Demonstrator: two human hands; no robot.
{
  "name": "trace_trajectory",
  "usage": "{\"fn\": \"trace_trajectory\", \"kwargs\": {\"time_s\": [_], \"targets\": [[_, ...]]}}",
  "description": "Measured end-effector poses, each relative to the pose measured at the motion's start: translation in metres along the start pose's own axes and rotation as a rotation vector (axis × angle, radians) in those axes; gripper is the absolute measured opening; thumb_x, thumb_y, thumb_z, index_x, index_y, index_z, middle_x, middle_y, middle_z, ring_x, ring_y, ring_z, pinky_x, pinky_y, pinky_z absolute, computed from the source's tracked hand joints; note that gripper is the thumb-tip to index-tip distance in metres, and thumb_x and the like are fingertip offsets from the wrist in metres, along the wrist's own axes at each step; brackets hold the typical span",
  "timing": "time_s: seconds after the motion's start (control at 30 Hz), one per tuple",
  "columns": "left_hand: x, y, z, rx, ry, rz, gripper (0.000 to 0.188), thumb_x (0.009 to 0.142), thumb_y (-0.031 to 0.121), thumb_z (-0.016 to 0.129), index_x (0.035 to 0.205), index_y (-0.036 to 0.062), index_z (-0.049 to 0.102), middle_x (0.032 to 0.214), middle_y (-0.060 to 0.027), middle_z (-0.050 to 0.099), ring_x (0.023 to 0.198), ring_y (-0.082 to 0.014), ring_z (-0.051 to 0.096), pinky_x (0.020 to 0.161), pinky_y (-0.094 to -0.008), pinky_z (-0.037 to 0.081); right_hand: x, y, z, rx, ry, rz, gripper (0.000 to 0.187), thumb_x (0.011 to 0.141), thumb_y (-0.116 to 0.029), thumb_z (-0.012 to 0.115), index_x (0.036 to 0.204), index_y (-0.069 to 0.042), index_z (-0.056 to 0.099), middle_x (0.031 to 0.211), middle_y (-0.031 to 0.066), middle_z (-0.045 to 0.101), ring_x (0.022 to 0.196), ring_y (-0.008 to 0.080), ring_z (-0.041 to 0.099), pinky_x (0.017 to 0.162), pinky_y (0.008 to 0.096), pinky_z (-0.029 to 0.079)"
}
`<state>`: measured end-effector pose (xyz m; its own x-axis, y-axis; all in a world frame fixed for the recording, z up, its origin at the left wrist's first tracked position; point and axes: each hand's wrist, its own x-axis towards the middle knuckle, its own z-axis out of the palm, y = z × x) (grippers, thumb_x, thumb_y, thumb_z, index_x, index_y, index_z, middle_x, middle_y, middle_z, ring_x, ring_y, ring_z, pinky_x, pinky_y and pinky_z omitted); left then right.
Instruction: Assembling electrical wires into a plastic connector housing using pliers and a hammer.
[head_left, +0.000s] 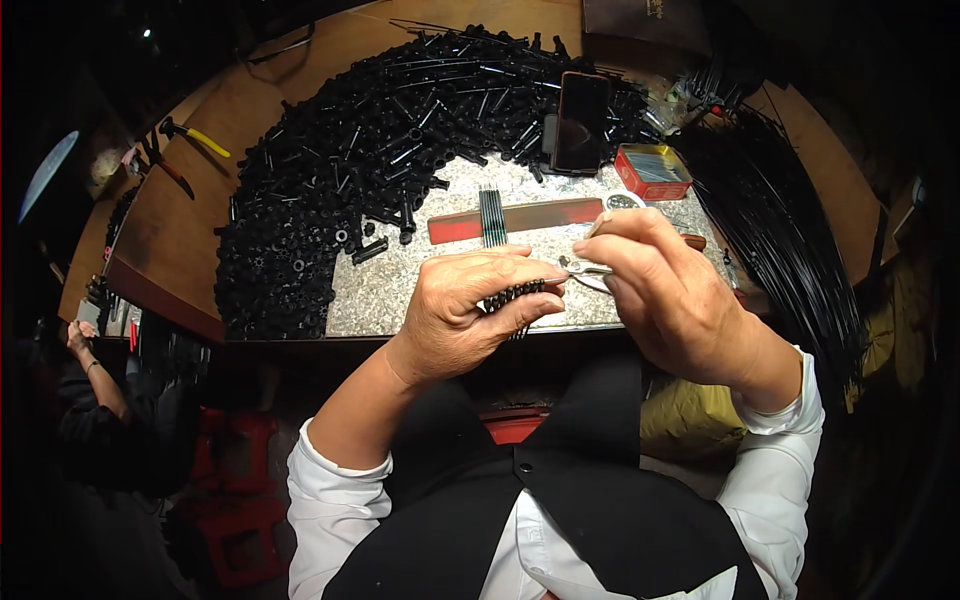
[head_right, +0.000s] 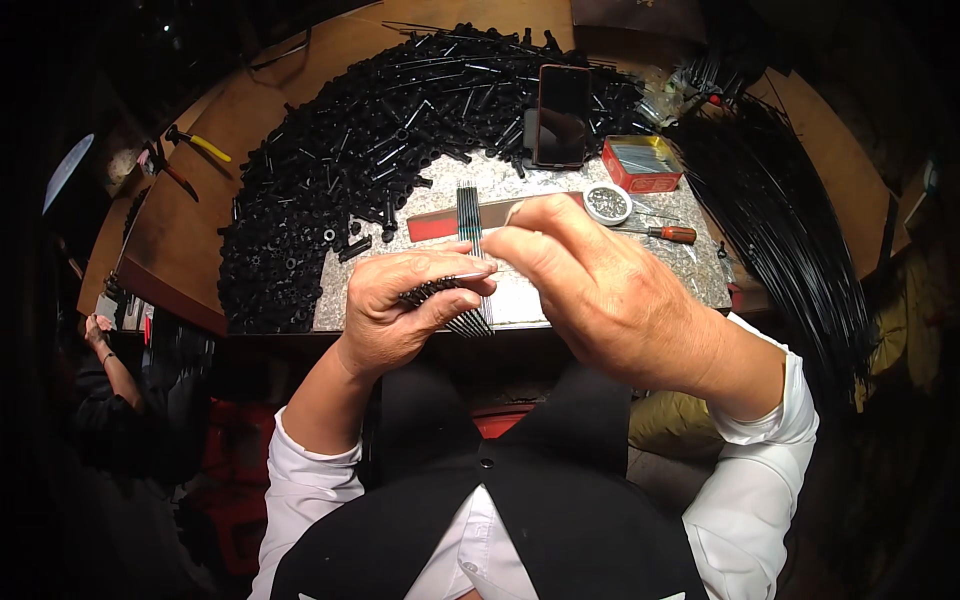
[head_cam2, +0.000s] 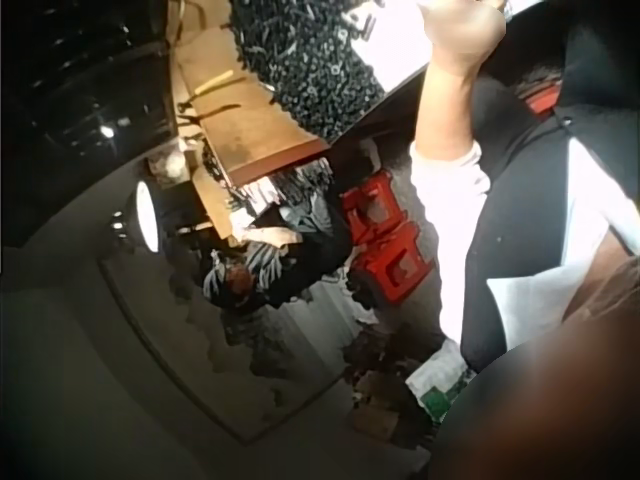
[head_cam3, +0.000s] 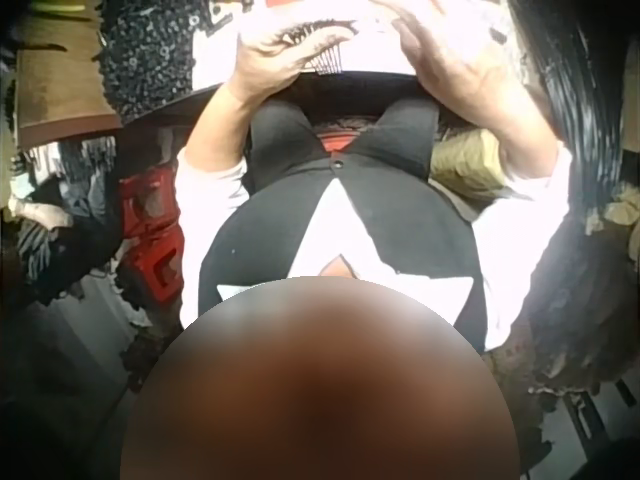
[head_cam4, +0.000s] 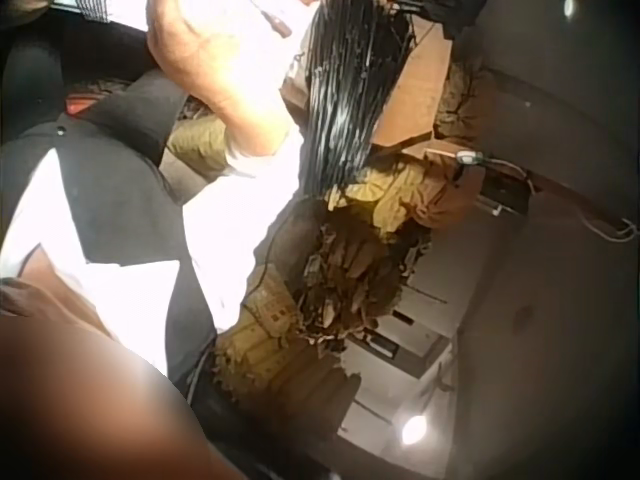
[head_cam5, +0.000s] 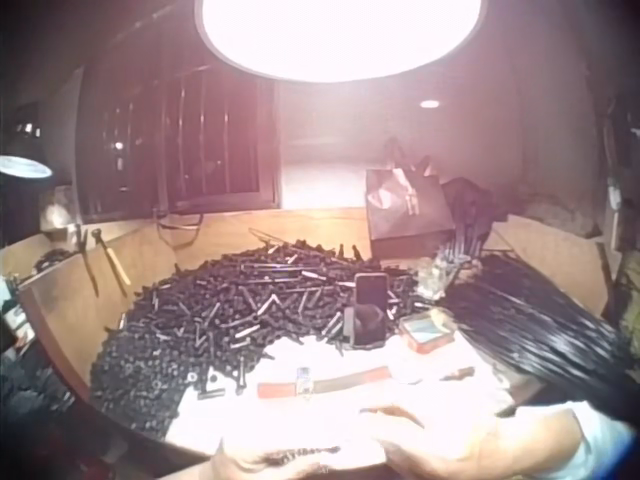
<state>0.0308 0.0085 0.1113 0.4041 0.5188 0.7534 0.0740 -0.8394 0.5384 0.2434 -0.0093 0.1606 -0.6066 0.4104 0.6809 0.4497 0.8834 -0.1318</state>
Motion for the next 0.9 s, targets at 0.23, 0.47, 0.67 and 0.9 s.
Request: {"fn": "trace_trajectory", "kwargs": {"time_s": [0.23, 0.47, 0.67, 0.9], "targets": [[0.000, -0.002, 0.002, 0.004, -0.037, 0.019, 0.025, 0.075, 0.015, 0.076, 0.096, 0.0042, 0.069, 0.083, -0.0066, 0.071, 0.078, -0.0207, 0.069, 0.083, -0.0366, 0.051, -0.001, 0.005, -0.014, -0.026, -0.081, -0.067, 0.022, 0.074, 0.008, 0.064, 0.095, 0.004, 0.059, 0.096, 0.0168, 0.054, 0.081, 0.0252, 0.061, 0.067, 0.0326, 0.053], [-0.002, -0.004, 0.001, 0.015, -0.009, 0.031, 0.023, 0.076, 0.016, 0.075, 0.095, 0.0037, 0.069, 0.083, -0.0073, 0.070, 0.078, -0.0213, 0.069, 0.083, -0.0359, 0.051, 0.002, 0.003, -0.014, -0.076, -0.112, -0.071, 0.019, 0.076, 0.005, 0.063, 0.094, 0.003, 0.060, 0.091, 0.0146, 0.055, 0.073, 0.0237, 0.061, 0.057, 0.0300, 0.051], [-0.001, -0.001, -0.004, 0.018, -0.042, -0.039, 0.025, 0.084, 0.018, 0.067, 0.100, -0.0004, 0.068, 0.084, -0.0107, 0.071, 0.082, -0.0227, 0.070, 0.089, -0.0370, 0.049, 0.003, 0.006, -0.016, -0.121, -0.094, -0.070, 0.017, 0.075, 0.005, 0.064, 0.091, 0.001, 0.060, 0.089, 0.0138, 0.055, 0.072, 0.0240, 0.060, 0.059, 0.0321, 0.051], [-0.001, -0.001, -0.005, 0.018, -0.046, -0.046, 0.026, 0.083, 0.020, 0.068, 0.099, -0.0005, 0.069, 0.085, -0.0110, 0.071, 0.082, -0.0226, 0.070, 0.088, -0.0370, 0.050, 0.005, 0.008, -0.016, -0.138, -0.063, -0.109, 0.020, 0.071, 0.005, 0.067, 0.090, 0.000, 0.061, 0.085, 0.0119, 0.054, 0.070, 0.0230, 0.059, 0.058, 0.0315, 0.050]]}}
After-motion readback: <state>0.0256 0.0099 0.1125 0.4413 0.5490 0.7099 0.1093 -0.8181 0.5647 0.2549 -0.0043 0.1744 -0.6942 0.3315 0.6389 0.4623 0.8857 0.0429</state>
